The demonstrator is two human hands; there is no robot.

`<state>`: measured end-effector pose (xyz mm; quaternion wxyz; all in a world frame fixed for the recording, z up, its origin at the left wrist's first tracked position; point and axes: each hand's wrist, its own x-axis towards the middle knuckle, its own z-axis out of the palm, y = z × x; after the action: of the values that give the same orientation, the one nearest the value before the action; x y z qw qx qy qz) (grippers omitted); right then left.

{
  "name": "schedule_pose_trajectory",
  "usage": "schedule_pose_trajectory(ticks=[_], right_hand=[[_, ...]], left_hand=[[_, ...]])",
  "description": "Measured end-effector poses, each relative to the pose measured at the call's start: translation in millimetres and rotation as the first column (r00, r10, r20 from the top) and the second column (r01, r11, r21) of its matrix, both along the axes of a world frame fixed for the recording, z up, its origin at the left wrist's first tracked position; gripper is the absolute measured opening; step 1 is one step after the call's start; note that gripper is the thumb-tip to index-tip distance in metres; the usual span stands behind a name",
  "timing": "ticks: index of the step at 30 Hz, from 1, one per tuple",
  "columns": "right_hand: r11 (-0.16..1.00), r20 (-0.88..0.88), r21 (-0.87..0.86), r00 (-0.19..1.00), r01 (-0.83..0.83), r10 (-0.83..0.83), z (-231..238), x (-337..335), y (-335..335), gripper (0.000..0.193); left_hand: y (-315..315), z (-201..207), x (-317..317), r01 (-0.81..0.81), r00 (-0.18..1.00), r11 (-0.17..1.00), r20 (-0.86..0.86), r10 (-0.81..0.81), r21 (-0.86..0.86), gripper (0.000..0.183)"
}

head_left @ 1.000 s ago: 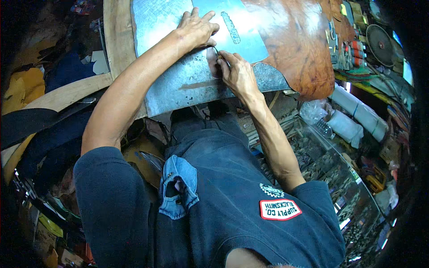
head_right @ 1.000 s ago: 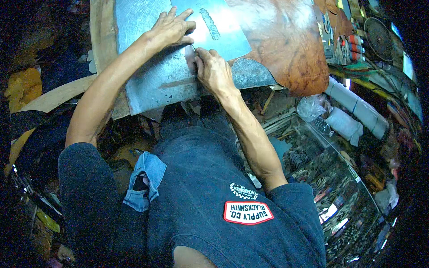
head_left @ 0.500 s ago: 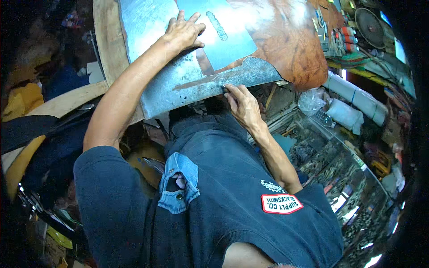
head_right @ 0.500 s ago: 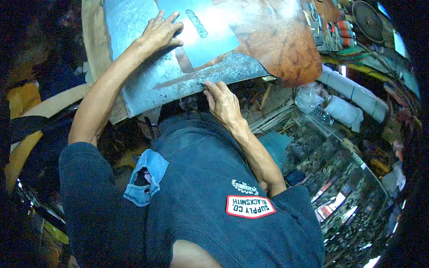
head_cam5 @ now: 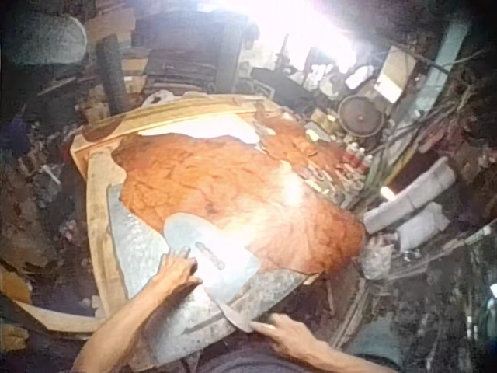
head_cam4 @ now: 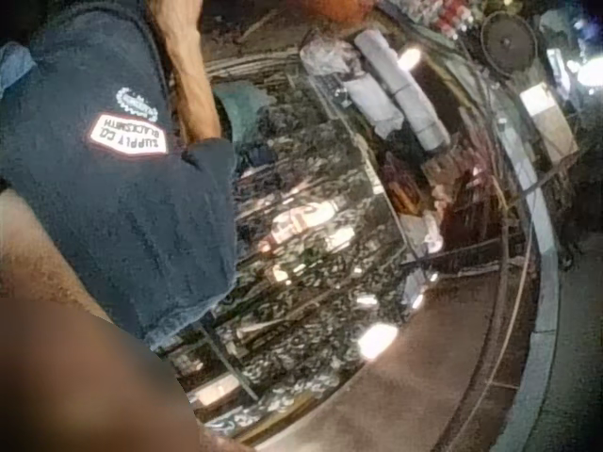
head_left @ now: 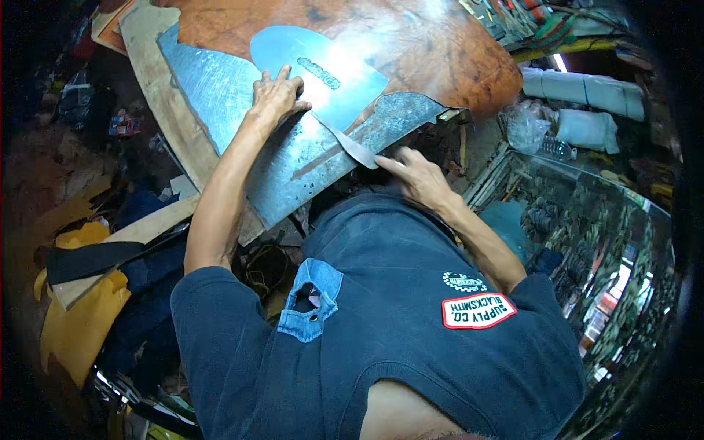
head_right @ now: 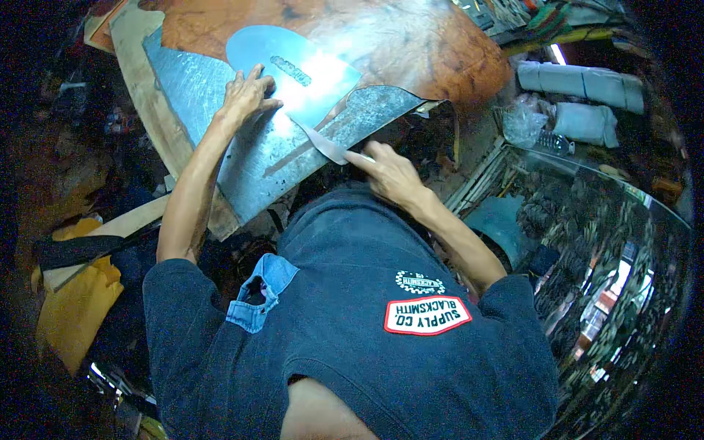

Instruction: Cutting out shoe upper components from leather using metal templates and a knife.

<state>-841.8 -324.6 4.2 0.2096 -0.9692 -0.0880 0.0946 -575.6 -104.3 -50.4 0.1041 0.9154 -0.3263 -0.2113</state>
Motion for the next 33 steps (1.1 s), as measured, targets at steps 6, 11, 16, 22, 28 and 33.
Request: schedule_pose_trajectory(ticks=[6, 11, 16, 22, 28, 33], right_hand=[[0.975, -0.208, -0.151, 0.959, 0.162, -0.191, 9.4, -112.0, -91.7, 0.054], [0.892, -0.355, -0.282, 0.825, 0.353, -0.439, -16.0, -125.0, -147.7, 0.047], [0.947, -0.544, -0.05, 0.787, 0.317, -0.291, 33.9, -8.0, -197.9, 0.031], [0.728, -0.646, 0.428, 0.745, 0.535, -0.167, 87.8, 197.7, -163.5, 0.035], [0.72, 0.061, 0.137, 0.731, -0.681, 0.68, 18.8, 383.9, -83.0, 0.03], [0.299, 0.091, 0.111, 0.309, -0.948, 0.947, -28.7, 482.5, 37.2, 0.028]], left_hand=[[-9.4, 12.3, 7.4, 0.039, 0.996, 0.998, 0.074, -0.043, 0.053, 0.042], [-36.5, -4.6, 7.4, -0.1, 0.959, 0.995, 0.264, 0.104, -0.031, 0.048], [-67.6, -10.0, 5.0, -0.347, 0.841, 0.937, 0.426, 0.333, -0.047, 0.054], [-91.2, -11.2, 6.8, -0.598, 0.77, 0.801, 0.284, 0.572, 0.007, 0.057], [-105.0, 6.1, 18.7, -0.742, 0.667, 0.648, 0.087, 0.74, 0.174, 0.077], [-108.1, 9.8, 20.2, -0.776, 0.609, 0.601, -0.025, 0.793, 0.189, 0.081]])
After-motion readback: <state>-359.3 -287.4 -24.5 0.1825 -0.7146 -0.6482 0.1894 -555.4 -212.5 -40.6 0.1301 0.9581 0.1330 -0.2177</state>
